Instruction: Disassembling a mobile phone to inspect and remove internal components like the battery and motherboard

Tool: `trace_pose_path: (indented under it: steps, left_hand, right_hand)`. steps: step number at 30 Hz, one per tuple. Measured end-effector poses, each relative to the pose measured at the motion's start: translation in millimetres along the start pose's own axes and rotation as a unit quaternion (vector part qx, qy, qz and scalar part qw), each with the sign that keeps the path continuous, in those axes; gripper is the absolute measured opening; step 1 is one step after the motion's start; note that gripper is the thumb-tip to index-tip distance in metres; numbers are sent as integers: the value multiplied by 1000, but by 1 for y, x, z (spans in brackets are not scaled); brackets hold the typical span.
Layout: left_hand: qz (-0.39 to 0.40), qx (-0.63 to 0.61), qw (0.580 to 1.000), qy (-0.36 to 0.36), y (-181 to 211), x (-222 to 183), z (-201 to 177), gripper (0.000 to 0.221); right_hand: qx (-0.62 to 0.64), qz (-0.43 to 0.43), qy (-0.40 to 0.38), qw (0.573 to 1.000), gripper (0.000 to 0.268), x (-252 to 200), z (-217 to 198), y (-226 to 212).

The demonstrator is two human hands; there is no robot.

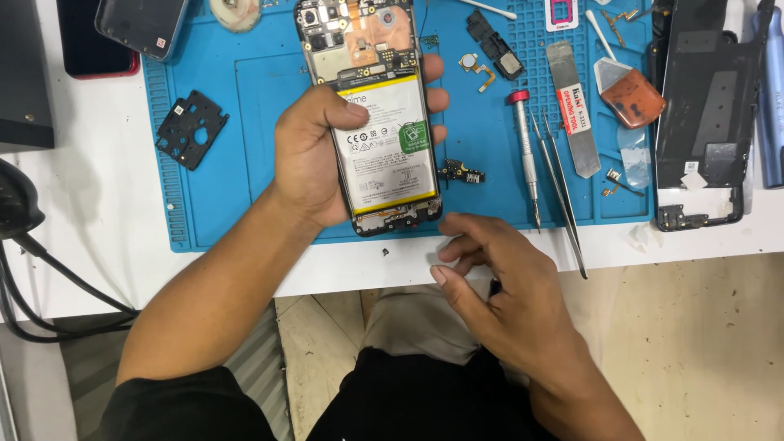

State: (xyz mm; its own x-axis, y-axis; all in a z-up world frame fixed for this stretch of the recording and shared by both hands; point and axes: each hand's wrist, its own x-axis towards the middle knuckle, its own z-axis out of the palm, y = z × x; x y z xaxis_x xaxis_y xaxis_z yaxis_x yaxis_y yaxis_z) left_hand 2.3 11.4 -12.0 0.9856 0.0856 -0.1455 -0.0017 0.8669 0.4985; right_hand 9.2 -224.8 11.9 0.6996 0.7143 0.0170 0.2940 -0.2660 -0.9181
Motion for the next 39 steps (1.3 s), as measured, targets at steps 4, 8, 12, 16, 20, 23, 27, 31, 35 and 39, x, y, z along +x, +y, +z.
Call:
trace_pose_path:
  steps: [4,8,12,16,20,23,27,31,35,39]
  left_hand:
    - [18,0,1000,6,4,-1,2,72]
    - [20,5,1000,13,4,-1,2,69]
    - [30,23,999,-7,0,0,-1,68]
    - [47,25,999,-5,1,0,1,64]
    - [61,16,998,12,2,0,1,68]
    - [80,22,996,10,3,1,0,66]
    - [90,11,996,12,3,1,-1,66]
    - [102,3,995,2,3,3,-4,66]
    - [104,-12,994,9,2,3,-6,68]
    - [108,-17,994,15,0,2,-5,68]
  right_hand:
    - [-75,-5,-12,997,31,-2,-8,4]
    - [-185,-30,27,982,25,7,-18,4]
    - [-269,-19,61,961,29,24,-19,12]
    - [-422,-28,86,902,28,36,-7,22]
    - [-428,3,85,900,17,38,-2,23]
    - [-415,-31,102,903,12,35,-1,23]
    - [-329,-8,91,940,8,24,-10,10]
    - [-182,-24,85,979,9,13,-13,0]
    - [-95,-97,134,982,9,6,-5,7]
    - [-72,-155,147,974,12,11,0,4]
